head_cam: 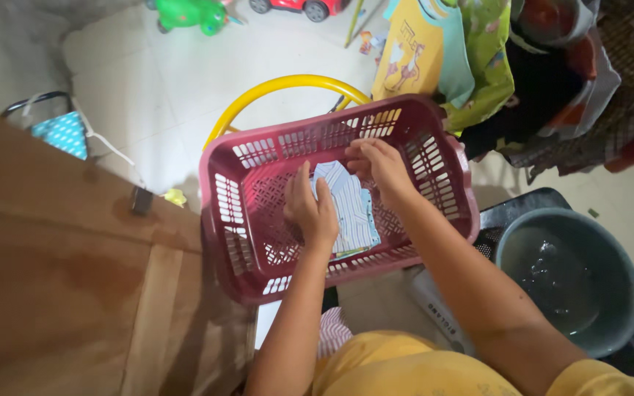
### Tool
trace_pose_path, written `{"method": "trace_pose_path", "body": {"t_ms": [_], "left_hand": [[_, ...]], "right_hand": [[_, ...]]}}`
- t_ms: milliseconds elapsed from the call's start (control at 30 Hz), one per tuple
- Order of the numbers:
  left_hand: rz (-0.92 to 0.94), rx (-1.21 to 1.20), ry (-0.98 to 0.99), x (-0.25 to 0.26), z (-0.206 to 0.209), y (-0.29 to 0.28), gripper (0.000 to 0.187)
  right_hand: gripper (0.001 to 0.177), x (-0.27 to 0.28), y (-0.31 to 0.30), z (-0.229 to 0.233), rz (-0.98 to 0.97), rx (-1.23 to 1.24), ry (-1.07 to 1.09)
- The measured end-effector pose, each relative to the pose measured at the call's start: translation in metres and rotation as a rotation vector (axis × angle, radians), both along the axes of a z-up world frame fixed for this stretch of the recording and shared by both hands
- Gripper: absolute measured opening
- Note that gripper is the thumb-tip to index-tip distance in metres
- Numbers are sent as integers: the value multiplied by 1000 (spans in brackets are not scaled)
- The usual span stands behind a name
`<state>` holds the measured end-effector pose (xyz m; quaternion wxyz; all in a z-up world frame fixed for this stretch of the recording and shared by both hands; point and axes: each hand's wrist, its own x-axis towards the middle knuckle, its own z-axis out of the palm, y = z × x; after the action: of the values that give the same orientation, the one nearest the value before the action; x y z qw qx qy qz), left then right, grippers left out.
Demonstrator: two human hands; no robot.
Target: The person folds various children's clothes from a laundry basket and places them into a wooden wardrobe. The person handles shirts, pants, and other garments one at a time, folding each before stacking them on a shelf.
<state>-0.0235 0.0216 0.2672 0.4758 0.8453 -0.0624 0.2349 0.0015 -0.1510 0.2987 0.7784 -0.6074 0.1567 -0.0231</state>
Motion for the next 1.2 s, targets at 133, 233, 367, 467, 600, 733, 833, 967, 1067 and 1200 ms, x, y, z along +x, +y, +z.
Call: {"method": "trace_pose_path", "body": {"t_ms": [133, 233, 367, 467, 600, 733, 833, 967, 1067, 1200], "left_hand": [[9, -40, 444, 40, -74, 0, 59], [47, -85, 786, 58, -140, 3, 69], [46, -88, 1026, 54, -234, 19, 77], [-20, -105, 1209, 37, -290, 29, 81], [-87, -262, 1335, 13, -338, 31, 88], [-74, -232, 1256, 7, -355, 33, 81], [-51, -400, 1436, 8, -352, 43, 64], [-123, -547, 1456, 16, -335, 49, 47], [-172, -881, 1428, 22, -315, 49, 38], [-189, -1087, 1387, 33, -294, 50, 35]], "right_hand": [[27, 22, -14, -71, -76, -28, 177], [26, 29, -32, -148, -87, -92, 341], [27, 8, -48, -264, -1, -178, 496], [33, -16, -44, -330, -54, -246, 532], [56, -34, -33, -370, -34, -310, 667], [84, -36, -24, -372, -84, -539, 895], [68, -37, -20, -348, -26, -173, 816], [50, -32, -18, -290, 101, 25, 873], [46, -26, -13, -245, 63, 122, 905], [48, -18, -11, -216, 47, 169, 880]]}}
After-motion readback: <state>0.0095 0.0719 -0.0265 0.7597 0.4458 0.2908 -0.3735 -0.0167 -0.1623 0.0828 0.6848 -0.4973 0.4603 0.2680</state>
